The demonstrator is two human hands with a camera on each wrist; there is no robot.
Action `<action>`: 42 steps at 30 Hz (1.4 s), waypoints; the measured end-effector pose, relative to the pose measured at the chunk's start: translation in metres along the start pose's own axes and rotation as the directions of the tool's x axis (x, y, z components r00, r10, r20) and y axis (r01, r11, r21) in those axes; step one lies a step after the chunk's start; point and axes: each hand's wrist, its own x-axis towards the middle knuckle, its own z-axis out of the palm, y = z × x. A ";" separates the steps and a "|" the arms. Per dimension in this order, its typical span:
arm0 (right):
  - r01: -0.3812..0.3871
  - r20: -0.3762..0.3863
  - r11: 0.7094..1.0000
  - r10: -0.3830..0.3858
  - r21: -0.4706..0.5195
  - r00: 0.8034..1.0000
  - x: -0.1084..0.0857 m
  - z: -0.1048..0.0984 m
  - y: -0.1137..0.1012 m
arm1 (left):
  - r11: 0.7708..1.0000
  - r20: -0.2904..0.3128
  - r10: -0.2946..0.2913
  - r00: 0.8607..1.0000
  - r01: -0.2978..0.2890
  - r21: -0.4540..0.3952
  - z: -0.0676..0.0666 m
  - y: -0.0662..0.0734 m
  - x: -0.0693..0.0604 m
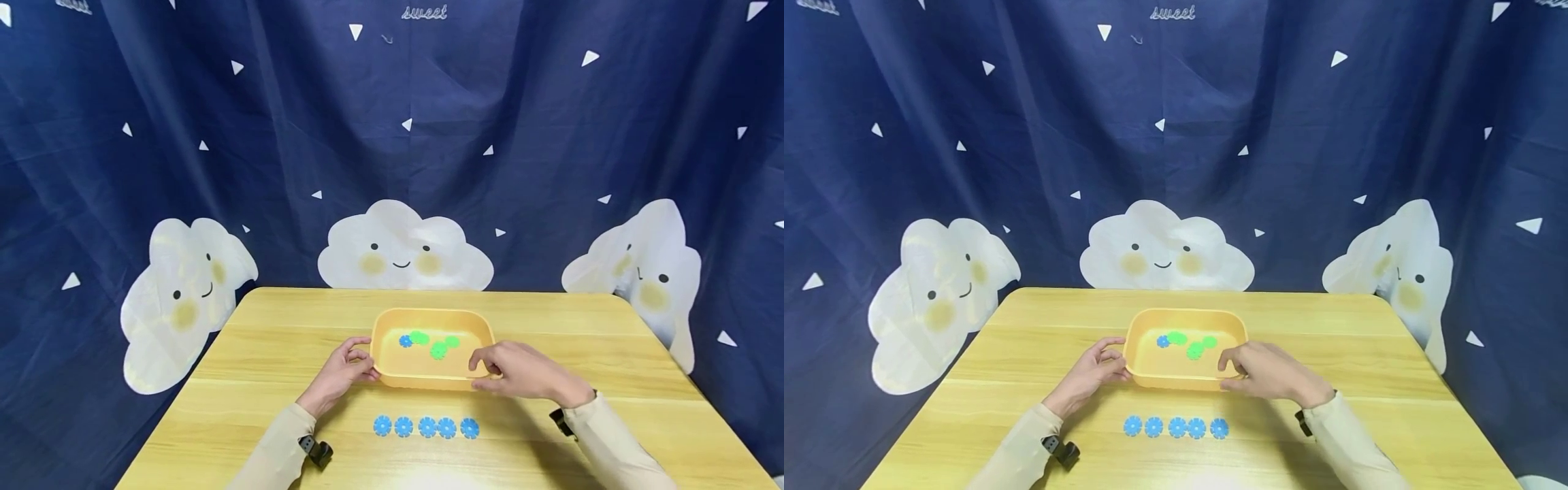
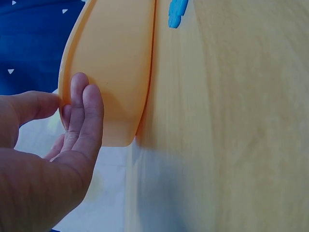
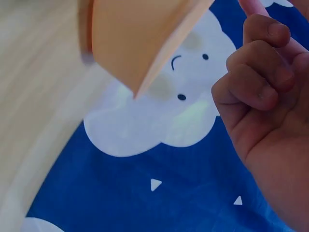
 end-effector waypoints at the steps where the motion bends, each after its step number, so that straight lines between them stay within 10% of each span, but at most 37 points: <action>1: -0.003 -0.007 1.000 0.003 -0.012 1.000 0.002 -0.003 0.001 | 1.000 0.002 -0.001 1.000 0.001 -0.004 0.000 0.000 0.000; 42: 0.107 0.100 0.989 -0.097 -0.101 0.990 0.129 -0.025 0.014 | 1.000 0.010 -0.002 1.000 0.003 -0.016 -0.001 0.000 0.001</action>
